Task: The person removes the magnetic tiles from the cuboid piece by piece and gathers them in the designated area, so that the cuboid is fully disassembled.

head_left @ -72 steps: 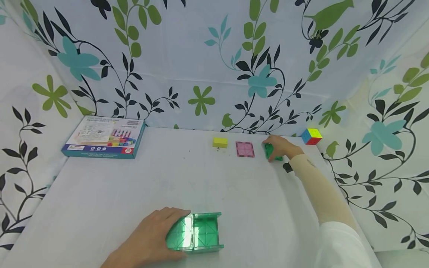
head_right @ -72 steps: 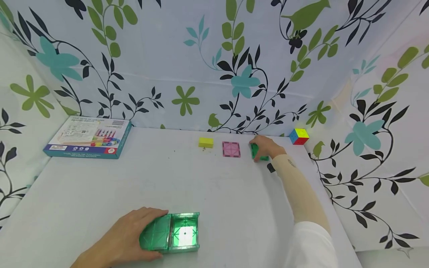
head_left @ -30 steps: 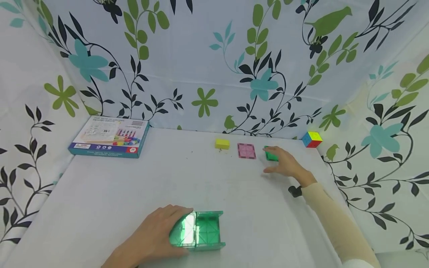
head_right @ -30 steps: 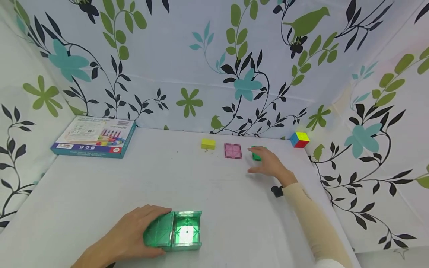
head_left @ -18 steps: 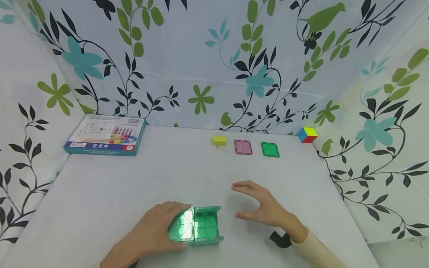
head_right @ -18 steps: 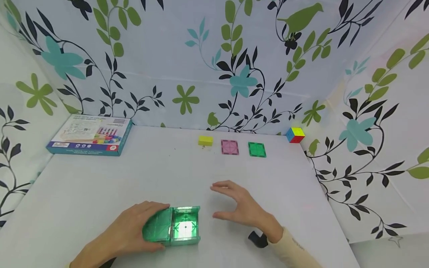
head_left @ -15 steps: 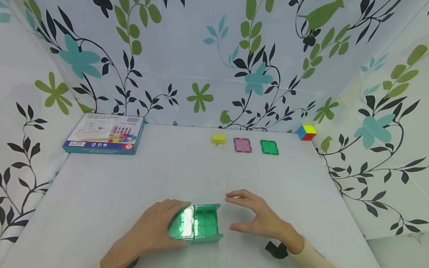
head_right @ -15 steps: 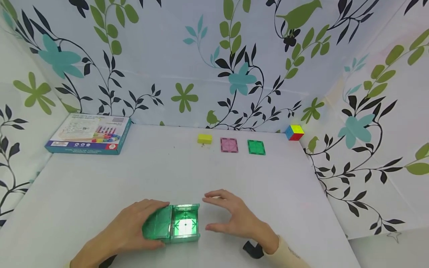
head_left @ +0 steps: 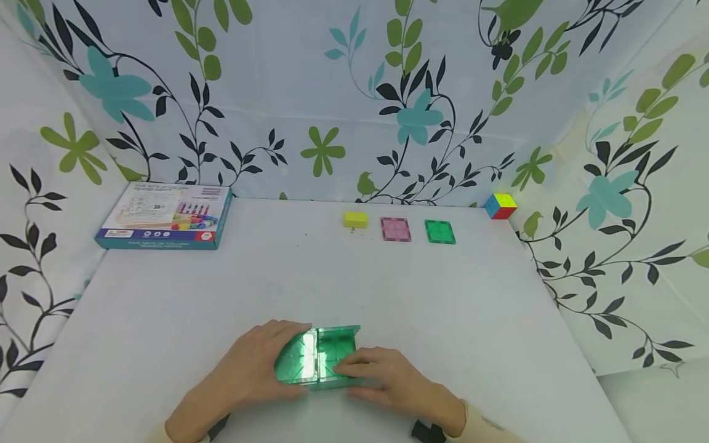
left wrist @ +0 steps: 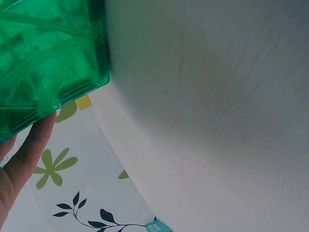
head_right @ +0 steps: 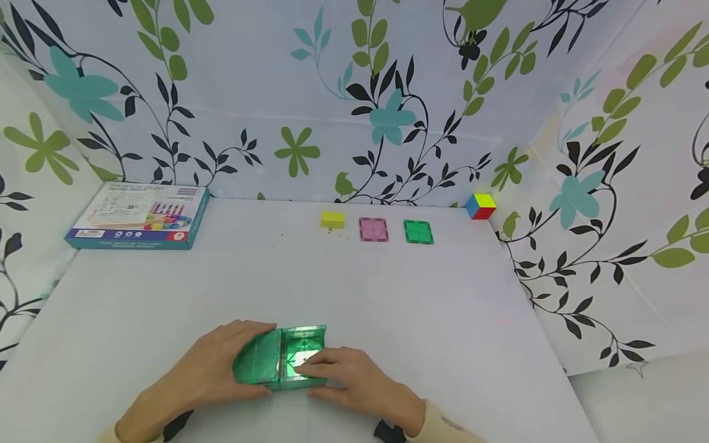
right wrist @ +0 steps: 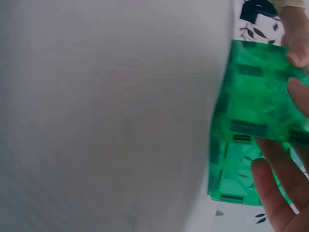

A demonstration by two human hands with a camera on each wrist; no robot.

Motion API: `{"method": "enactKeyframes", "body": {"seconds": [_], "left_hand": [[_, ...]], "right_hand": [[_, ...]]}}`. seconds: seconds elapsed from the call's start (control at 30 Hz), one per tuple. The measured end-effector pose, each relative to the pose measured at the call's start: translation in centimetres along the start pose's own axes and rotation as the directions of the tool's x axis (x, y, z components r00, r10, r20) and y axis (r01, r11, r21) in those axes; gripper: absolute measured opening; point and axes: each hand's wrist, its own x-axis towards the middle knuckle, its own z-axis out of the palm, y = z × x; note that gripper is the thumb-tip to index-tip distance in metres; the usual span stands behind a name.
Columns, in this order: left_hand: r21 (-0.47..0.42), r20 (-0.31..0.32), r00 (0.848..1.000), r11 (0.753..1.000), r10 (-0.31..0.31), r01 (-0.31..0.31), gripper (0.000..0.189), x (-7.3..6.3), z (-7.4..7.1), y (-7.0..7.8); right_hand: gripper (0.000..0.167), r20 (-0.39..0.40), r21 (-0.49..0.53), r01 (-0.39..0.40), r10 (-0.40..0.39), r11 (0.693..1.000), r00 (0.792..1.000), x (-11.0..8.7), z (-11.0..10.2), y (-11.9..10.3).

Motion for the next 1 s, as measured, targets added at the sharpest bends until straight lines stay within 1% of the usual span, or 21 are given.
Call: {"method": "enactKeyframes", "body": {"seconds": [0.1, 0.2, 0.4, 0.53, 0.7, 0.8, 0.9, 1.0], "left_hand": [[-0.002, -0.011, 1.000, 1.000, 0.006, -0.006, 0.087, 0.1, 0.1, 0.0], [0.001, -0.017, 1.000, 1.000, 0.014, -0.014, 0.087, 0.2, 0.0, 0.1], [0.029, -0.047, 0.998, 0.999, 0.038, -0.036, 0.087, 0.2, 0.0, 0.1], [0.049, -0.074, 0.995, 0.997, 0.063, -0.059, 0.088, 0.1, 0.3, 0.1], [0.077, -0.102, 0.991, 0.994, 0.089, -0.082, 0.089, 0.0, 0.7, 0.1], [0.082, -0.112, 0.989, 0.993, 0.095, -0.086, 0.089, 0.0, 0.8, 0.1], [0.076, -0.106, 0.991, 0.994, 0.085, -0.077, 0.089, 0.0, 0.7, 0.2], [0.071, -0.095, 0.993, 0.995, 0.071, -0.064, 0.089, 0.1, 0.5, 0.3]], "right_hand": [[0.043, -0.031, -0.043, 0.052, -0.053, 0.998, 0.998, 0.2, 0.4, 0.2], [0.043, -0.057, -0.056, 0.080, -0.083, 0.995, 0.995, 0.3, 0.4, 0.3], [0.041, -0.070, -0.054, 0.102, -0.106, 0.993, 0.992, 0.5, 0.2, 0.4], [0.040, -0.063, -0.040, 0.085, -0.087, 0.996, 0.994, 0.4, 0.0, 0.3], [0.039, -0.045, -0.013, 0.036, -0.036, 0.999, 0.998, -0.1, -0.7, 0.3], [0.036, -0.041, 0.022, -0.020, 0.021, 1.000, 0.999, -0.7, -1.8, 0.6], [0.037, -0.038, 0.065, -0.102, 0.105, 0.993, 0.994, -1.3, -3.6, 1.4], [0.040, -0.043, 0.083, -0.194, 0.198, 0.977, 0.979, -2.0, -6.3, 2.6]]}}
